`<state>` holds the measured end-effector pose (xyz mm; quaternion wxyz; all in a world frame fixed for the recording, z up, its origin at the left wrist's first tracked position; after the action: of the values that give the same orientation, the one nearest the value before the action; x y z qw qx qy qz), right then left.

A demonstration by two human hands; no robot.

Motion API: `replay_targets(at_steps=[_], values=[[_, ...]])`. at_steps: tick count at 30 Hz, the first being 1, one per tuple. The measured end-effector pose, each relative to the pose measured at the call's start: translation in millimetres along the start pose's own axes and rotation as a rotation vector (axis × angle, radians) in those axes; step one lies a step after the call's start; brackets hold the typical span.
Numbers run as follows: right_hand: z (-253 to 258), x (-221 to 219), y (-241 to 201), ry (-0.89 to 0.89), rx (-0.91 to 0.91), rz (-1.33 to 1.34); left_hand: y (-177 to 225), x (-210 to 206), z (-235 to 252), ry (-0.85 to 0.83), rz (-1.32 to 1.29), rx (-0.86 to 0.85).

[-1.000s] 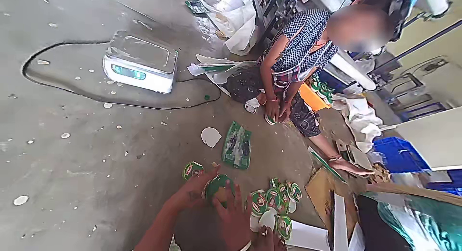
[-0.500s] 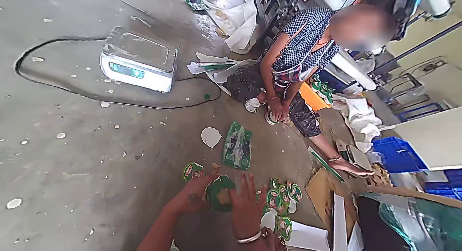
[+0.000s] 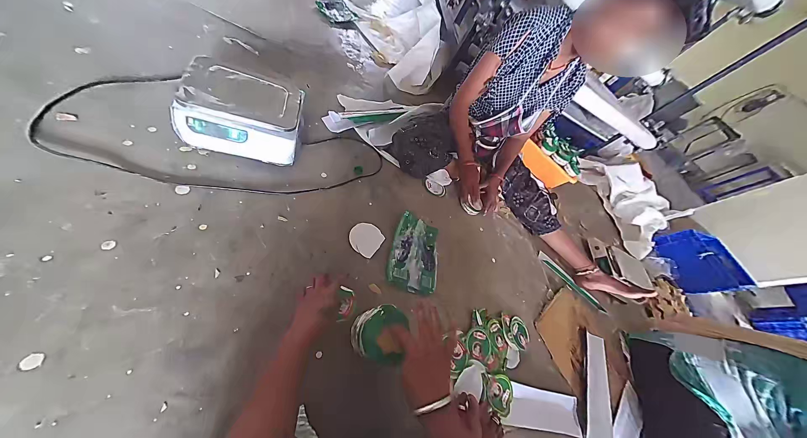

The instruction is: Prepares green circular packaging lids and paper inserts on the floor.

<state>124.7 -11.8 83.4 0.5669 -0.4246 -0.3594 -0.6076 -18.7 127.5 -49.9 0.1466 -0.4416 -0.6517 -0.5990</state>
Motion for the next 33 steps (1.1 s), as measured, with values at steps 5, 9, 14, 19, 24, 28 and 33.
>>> replay_targets(at_steps=[5,9,14,19,24,28,33], values=[[3.0,15.6,17.8,0.098,-0.079,-0.02,0.9,-19.7,4.8,0.061,0.082,0.022],[-5.6,-1.5,20.1,0.043,-0.073,0.053,-5.9,-12.3,5.0,0.121,0.038,0.109],[-4.9,21.0,30.8,0.193,-0.2,0.095,-6.3,4.4,-4.5,0.091,-0.193,0.17],[-36.8,8.5,26.5,0.011,-0.277,0.222,23.2,53.5,-47.1,0.289,-0.726,0.128],[-23.3,25.5,16.6,-0.026,-0.668,1.134,75.1,51.8,-114.3,0.254,-1.142,-0.036],[-26.1,21.8,9.5,-0.098,-0.904,1.295,90.2,38.1,-123.4,0.16,-1.122,0.021],[-37.7,13.4,33.6,-0.126,-0.948,1.155,90.9,27.9,-117.2,0.096,-0.86,0.025]])
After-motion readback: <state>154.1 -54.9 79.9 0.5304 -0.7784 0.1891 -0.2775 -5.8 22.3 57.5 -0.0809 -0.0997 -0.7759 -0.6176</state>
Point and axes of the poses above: each hand's wrist, its own z-axis towards the middle knuckle, its own x-axis out of the back of the hand, y = z × x, the point moved 7 cm from there along z, towards the middle knuckle, and after that the axes turned 10 degrees about y, right-handed, at the moved point
